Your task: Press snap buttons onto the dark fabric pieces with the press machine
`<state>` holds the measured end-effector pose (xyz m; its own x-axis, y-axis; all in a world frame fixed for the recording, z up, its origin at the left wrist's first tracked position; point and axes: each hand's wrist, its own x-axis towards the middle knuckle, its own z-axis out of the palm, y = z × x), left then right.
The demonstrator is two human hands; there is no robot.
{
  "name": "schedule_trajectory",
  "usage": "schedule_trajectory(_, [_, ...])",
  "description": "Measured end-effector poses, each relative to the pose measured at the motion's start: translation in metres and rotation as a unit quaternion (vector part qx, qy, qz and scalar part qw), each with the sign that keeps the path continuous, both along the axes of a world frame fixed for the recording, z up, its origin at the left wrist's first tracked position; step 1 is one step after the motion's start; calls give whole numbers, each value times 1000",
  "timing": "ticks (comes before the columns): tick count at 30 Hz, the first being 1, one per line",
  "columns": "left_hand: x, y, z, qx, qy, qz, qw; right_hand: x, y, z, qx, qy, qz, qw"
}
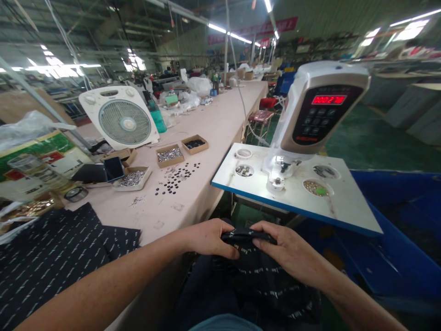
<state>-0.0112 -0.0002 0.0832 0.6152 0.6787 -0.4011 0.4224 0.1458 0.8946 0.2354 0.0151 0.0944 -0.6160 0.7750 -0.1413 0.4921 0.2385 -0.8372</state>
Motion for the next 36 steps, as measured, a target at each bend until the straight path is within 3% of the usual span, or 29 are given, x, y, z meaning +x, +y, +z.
schedule_trajectory(8, [0,2,-4,37,4,-2,999,-9,4,-5,-23,-91,35,995])
schedule_trajectory(11, [-2,3,-7,59,8,-5,998,-10,7,-8,-10,-70,33,997])
schedule_trajectory(19, [-5,6,-14,12,30,-29,999,-11,11,-4,-93,-6,71,993])
schedule_trajectory(29, [-9,3,-33,-37,-12,11,999,-18,15,-6,-99,-27,63,993])
schedule_trajectory(36, [-1,-6,-53,-69,-96,109,987,-22,23,-4,-95,-48,86,991])
